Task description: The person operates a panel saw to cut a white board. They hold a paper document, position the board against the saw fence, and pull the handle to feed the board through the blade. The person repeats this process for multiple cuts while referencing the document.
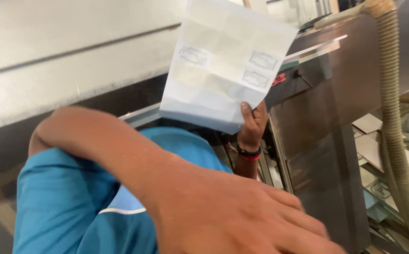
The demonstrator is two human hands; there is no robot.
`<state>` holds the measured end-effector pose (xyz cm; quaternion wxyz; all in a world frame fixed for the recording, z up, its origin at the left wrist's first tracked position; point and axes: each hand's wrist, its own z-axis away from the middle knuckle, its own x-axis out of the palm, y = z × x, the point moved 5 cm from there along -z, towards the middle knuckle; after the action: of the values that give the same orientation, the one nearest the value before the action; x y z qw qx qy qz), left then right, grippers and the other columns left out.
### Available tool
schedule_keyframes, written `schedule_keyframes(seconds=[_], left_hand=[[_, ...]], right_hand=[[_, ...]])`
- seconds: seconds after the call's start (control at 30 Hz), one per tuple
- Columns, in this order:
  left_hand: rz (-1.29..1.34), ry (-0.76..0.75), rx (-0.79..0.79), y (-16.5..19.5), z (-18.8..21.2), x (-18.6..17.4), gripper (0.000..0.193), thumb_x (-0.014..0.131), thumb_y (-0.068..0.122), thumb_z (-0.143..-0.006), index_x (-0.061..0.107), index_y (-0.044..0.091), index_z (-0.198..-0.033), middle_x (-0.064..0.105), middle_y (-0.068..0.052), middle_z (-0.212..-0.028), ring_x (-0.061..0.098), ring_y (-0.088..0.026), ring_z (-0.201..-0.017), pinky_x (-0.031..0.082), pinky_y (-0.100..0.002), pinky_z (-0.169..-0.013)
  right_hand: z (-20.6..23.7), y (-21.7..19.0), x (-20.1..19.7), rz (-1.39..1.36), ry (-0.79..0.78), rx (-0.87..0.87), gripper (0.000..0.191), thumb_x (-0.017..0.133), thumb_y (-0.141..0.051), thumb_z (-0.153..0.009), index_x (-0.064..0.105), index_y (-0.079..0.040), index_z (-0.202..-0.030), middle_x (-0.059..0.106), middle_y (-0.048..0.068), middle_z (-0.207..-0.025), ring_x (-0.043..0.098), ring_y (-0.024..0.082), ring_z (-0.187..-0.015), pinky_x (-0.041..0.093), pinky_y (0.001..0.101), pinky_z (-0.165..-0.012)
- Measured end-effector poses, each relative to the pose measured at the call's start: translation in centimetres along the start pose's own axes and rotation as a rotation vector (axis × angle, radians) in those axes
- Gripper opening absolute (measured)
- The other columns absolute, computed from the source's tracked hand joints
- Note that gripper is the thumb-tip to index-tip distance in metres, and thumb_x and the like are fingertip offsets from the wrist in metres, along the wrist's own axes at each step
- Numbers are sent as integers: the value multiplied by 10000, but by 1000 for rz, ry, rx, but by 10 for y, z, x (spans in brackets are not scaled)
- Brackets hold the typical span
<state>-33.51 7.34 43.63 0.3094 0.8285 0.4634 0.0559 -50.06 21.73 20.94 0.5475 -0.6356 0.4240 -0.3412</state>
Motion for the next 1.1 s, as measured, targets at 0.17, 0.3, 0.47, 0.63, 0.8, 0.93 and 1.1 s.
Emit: schedule_keyframes(seconds=[0.17, 0.3, 0.47, 0.63, 0.8, 0.93, 1.1], left_hand=[[14, 35, 32, -2, -10, 9, 595, 384, 446, -1140, 403, -28, -1500, 469, -147, -1438, 472, -303, -1356, 375, -371, -1178], [-98, 3, -23, 31, 9, -13, 486, 342, 365, -1190, 427, -27, -1463, 454, -157, -1500, 440, -317, -1457, 330, -392, -1294], [6, -17, 4, 28, -1, -12, 503, 366, 369, -1181, 489, -71, -1391, 501, -181, -1443, 488, -332, -1417, 353, -415, -1252], [17, 36, 69, 12, -4, -2, 585, 413, 459, -1141, 482, -49, -1424, 549, -196, -1359, 561, -340, -1302, 436, -427, -1133], [-184, 155, 184, 18, 17, -39, 657, 450, 537, -1106, 459, -4, -1478, 598, -206, -1274, 633, -348, -1177, 522, -439, -1014], [-612, 544, 108, 19, 63, -92, 722, 480, 600, -1077, 441, 32, -1522, 636, -214, -1206, 690, -355, -1078, 590, -448, -918], [-819, 951, -601, -21, 175, -114, 717, 603, 560, -1113, 397, 67, -1591, 663, -171, -1371, 660, -245, -1273, 539, -374, -1020]], right_hand=[[3, -8, 1, 79, -18, -4, 368, 548, -29, -1020, 584, 68, -1373, 664, 98, -1260, 573, 175, -1145, 451, 333, -1052], [8, -10, 1, 9, 0, -40, 391, 557, -20, -1010, 571, 71, -1390, 656, 106, -1299, 573, 179, -1188, 433, 329, -1089], [15, -12, 0, 104, 51, 0, 386, 582, -11, -1009, 589, 85, -1383, 681, 124, -1259, 602, 191, -1137, 461, 339, -1034], [18, -14, 6, 35, 6, -38, 405, 567, -28, -1008, 568, 79, -1399, 676, 113, -1278, 607, 179, -1148, 472, 326, -1041], [21, -6, -1, -138, 6, 12, 375, 565, 11, -1036, 567, 67, -1407, 692, 90, -1227, 600, 137, -1112, 457, 295, -1027], [25, 1, -1, -193, 49, 64, 359, 552, 56, -1031, 565, 60, -1390, 693, 82, -1240, 618, 132, -1137, 463, 285, -1045], [25, -7, 7, -155, -3, 54, 363, 538, 40, -1028, 578, 59, -1387, 694, 73, -1255, 613, 120, -1148, 459, 267, -1043]])
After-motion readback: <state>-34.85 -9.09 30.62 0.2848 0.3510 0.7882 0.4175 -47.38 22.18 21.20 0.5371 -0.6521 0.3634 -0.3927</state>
